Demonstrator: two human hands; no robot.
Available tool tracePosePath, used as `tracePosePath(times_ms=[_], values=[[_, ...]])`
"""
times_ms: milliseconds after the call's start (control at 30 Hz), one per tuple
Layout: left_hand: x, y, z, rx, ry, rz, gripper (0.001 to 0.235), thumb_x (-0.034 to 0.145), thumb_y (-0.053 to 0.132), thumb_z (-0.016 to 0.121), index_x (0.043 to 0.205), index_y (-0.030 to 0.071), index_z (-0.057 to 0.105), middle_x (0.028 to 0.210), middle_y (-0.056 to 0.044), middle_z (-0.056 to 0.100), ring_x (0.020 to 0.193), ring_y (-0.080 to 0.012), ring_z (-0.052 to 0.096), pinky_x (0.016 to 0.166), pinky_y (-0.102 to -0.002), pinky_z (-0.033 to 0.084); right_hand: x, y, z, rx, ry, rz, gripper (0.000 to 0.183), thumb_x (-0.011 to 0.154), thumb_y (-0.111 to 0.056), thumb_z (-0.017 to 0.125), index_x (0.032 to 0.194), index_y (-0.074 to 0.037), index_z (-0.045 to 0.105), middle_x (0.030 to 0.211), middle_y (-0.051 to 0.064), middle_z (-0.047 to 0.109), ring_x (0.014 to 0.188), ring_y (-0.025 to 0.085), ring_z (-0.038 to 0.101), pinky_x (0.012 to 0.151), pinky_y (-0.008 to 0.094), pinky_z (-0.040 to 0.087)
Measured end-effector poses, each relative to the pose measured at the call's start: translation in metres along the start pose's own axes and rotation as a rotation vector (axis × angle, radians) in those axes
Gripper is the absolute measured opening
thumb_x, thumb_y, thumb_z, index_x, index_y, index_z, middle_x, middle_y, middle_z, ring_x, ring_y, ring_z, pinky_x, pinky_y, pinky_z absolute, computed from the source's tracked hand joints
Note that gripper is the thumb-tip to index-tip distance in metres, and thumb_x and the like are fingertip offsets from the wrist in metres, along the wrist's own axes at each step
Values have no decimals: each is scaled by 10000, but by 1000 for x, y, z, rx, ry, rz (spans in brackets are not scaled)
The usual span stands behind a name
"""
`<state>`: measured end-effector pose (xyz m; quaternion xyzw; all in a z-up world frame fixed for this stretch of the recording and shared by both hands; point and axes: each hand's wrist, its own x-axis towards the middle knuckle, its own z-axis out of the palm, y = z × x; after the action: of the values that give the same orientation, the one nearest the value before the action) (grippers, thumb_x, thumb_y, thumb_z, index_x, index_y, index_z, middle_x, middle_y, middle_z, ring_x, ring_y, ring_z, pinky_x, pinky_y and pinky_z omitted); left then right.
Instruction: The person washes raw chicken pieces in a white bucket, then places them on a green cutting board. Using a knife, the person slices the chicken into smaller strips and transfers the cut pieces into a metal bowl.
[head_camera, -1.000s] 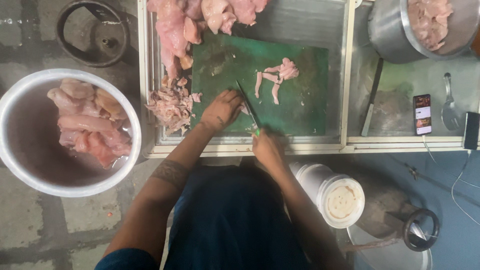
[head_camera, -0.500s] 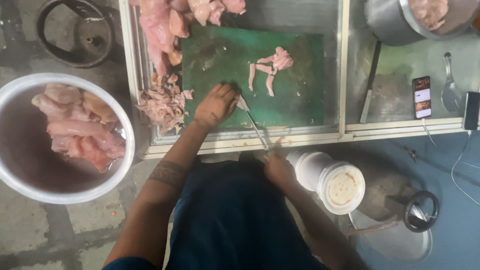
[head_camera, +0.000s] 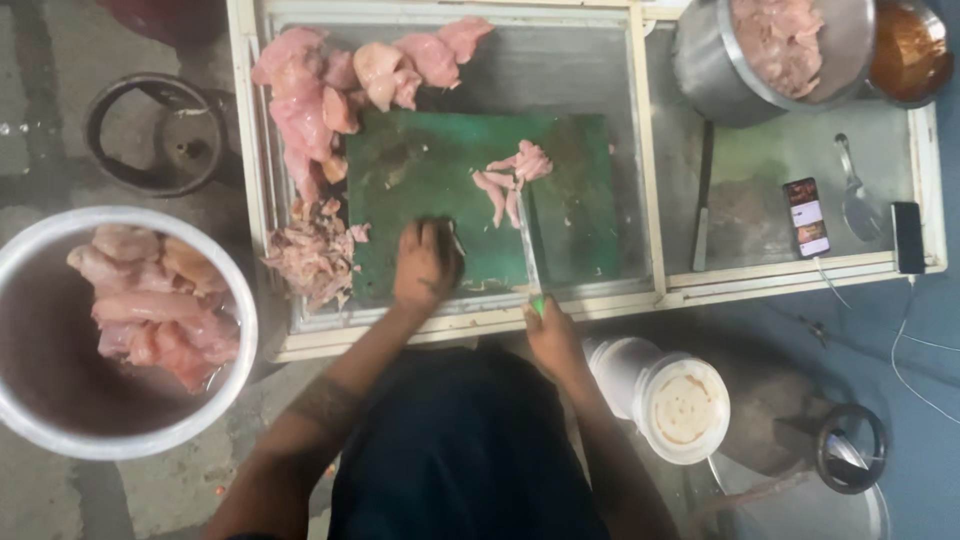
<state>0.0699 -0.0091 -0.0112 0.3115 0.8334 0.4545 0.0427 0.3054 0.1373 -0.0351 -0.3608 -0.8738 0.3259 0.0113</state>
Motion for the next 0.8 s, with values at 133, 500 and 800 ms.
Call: tracePosePath(times_ms=[133,500,800], values=[[9,-7,72,-10,87,-46,354,873,59,612,1219,-12,590,1101,-249,634,1065,-465,565,954,-517,471,1,9,-12,-16,182,-157,353,1033,-388,637,1058,-37,608,831,256,680,764,472,662,630,503,532],[124,27,228,-610,-101,113,330,906,147,538,1213,57,616,1080,-141,714,1028,-324,715,915,-412,573,-11,-16,-51,727,-112,526,239,1011,-315,537,1074,-84,543,578,16,478,417,131,418,364,314,333],[162,7,68,218,-29,-87,442,788,334,754,1163,123,652,1200,-146,644,1144,-370,589,935,-503,475,-9,-24,-73,742,-37,526,274,1025,-311,521,918,-70,447,560,28,449,386,125,405,332,302,331]])
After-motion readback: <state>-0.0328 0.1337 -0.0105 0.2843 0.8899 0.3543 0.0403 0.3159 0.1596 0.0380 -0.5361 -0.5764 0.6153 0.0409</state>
